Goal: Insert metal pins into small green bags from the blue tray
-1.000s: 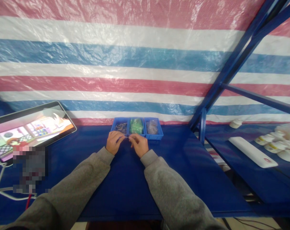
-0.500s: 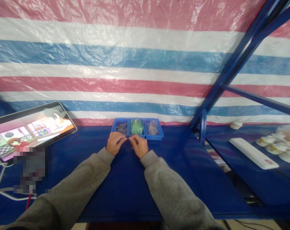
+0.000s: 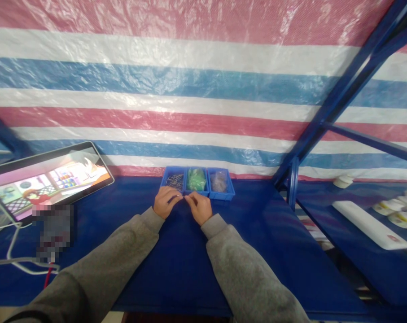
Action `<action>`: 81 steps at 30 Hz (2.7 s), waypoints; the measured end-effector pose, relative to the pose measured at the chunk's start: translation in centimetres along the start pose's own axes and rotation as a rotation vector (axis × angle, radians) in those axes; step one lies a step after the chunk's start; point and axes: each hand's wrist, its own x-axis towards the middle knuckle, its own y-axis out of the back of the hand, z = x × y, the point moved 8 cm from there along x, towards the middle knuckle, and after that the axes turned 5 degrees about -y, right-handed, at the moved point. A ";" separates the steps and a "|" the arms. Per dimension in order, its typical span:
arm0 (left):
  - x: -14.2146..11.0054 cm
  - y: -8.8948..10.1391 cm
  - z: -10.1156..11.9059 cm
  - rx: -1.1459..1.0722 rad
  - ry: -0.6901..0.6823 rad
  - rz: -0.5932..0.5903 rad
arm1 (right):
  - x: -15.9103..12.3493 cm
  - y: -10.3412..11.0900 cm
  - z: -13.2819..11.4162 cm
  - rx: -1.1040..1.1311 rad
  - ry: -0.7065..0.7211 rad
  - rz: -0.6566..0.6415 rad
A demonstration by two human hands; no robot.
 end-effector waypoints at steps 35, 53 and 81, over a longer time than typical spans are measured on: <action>-0.6 -0.1 -0.2 -0.013 -0.054 0.052 | 0.0 0.5 0.0 -0.047 0.015 0.050; -0.6 -0.3 -0.2 -0.028 -0.014 0.018 | 0.0 0.9 0.1 -0.062 -0.013 0.066; -0.4 -0.3 -0.1 -0.091 0.021 0.033 | -0.1 0.3 0.0 0.032 -0.027 0.005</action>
